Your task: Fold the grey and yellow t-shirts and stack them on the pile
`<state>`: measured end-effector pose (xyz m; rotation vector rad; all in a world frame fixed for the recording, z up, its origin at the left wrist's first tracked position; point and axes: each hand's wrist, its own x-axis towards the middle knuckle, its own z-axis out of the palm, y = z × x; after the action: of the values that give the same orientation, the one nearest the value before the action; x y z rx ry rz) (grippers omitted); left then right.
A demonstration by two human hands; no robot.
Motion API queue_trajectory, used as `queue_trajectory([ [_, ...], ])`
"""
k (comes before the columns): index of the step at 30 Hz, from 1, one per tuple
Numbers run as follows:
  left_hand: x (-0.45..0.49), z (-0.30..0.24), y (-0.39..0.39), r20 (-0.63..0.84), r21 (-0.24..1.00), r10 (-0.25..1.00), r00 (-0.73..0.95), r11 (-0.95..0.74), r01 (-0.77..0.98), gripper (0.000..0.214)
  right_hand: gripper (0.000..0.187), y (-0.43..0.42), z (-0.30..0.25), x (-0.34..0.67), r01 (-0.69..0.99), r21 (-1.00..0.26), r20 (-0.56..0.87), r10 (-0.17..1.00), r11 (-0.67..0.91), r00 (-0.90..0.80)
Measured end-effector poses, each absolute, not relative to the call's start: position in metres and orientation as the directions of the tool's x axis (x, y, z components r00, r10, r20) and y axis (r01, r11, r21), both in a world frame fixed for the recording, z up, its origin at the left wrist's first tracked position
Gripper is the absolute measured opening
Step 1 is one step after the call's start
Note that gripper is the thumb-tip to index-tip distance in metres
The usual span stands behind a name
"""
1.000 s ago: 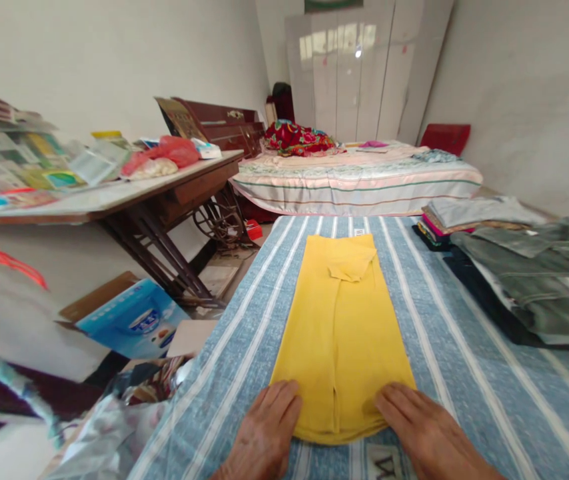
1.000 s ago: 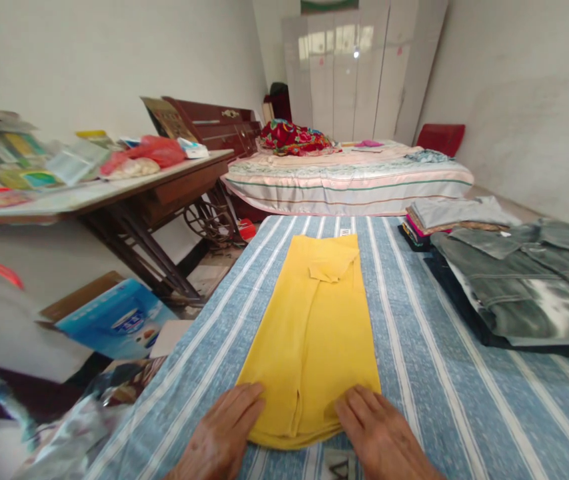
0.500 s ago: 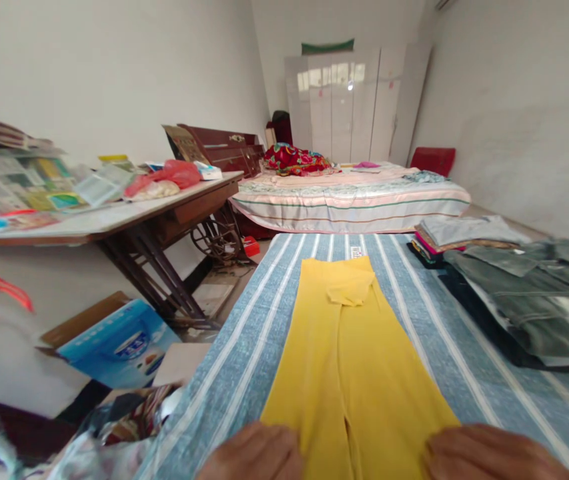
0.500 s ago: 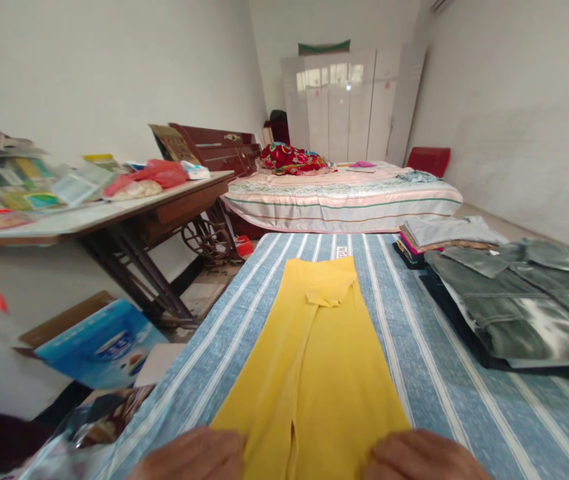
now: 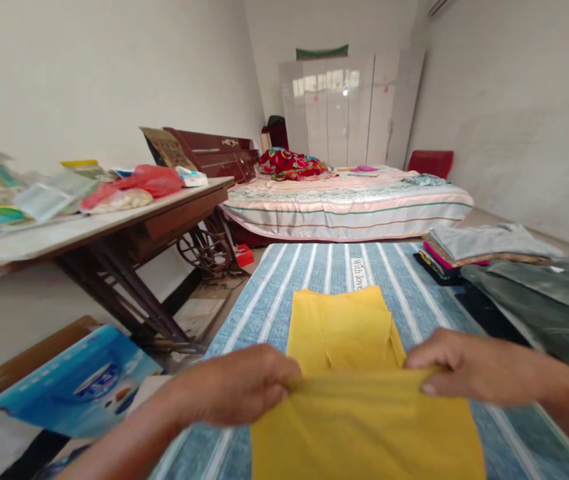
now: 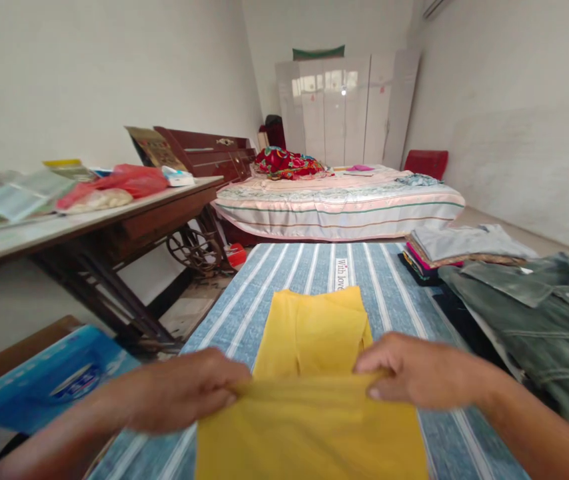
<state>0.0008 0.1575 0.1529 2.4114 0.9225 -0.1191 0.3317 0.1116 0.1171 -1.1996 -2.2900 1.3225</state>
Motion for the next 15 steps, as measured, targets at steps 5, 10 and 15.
queue_trajectory([
  [5,0.044,0.123,0.305,-0.360,0.574,0.685,0.633,-0.373,0.730,0.015,0.022,0.251,0.085,0.350,0.480,-0.877,-0.236,0.862,0.010,-0.449],
  [10,0.051,0.045,0.365,-0.280,0.563,0.839,0.467,-0.251,0.788,0.016,0.025,0.301,0.014,0.348,0.500,-0.843,-0.282,0.955,-0.199,-0.095],
  [15,0.039,0.028,0.369,-0.249,0.638,0.868,0.430,-0.187,0.747,0.026,0.028,0.299,0.005,0.355,0.423,-0.892,-0.229,0.966,-0.160,-0.117],
])
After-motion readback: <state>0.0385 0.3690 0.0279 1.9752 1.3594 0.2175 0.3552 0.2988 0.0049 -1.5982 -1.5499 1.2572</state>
